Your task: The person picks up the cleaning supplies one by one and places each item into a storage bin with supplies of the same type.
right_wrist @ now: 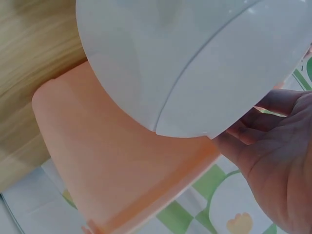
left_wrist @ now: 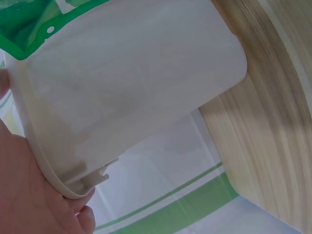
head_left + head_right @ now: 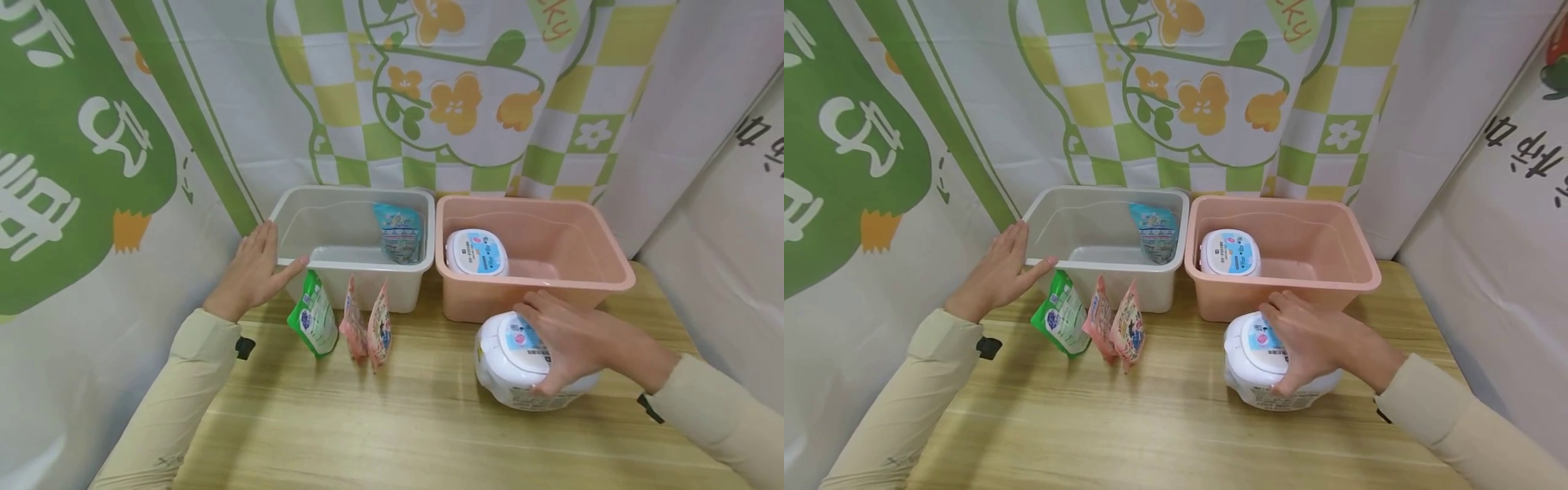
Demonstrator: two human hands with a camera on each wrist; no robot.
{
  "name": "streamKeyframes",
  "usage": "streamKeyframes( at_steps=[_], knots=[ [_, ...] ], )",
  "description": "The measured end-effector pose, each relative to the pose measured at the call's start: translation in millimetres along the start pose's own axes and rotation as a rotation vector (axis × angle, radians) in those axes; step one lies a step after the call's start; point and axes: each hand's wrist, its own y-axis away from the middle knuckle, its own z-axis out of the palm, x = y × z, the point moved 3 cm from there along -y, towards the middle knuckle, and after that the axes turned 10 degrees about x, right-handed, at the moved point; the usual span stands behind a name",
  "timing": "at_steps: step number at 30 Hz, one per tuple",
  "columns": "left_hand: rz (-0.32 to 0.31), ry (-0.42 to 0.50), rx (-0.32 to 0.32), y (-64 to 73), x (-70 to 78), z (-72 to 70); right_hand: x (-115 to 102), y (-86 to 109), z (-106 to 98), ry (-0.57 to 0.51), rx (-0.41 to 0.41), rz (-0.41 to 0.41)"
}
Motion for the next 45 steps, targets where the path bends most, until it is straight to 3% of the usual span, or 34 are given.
streamKeyframes(
  at_steps=[15, 23, 33, 45],
  knots=[
    [-0.002, 0.012, -0.009, 2.0, -2.2, -1.8, -1.4, 2.8, -35.1, -0.029, -0.015, 0.028],
    [-0.004, 0.0, -0.011, 1.9, -3.6, 0.3, -0.2, 4.0, -53.0, -0.042, 0.054, -0.009],
    [0.009, 0.008, 0.005, 0.2, -3.9, 1.6, 1.8, 6.7, -76.1, -0.076, -0.03, 0.097],
    [0.009, 0.021, 0.0, -1.5, -3.2, 2.0, 6.8, 1.0, -107.8, -0.076, -0.003, 0.095]
  ],
)
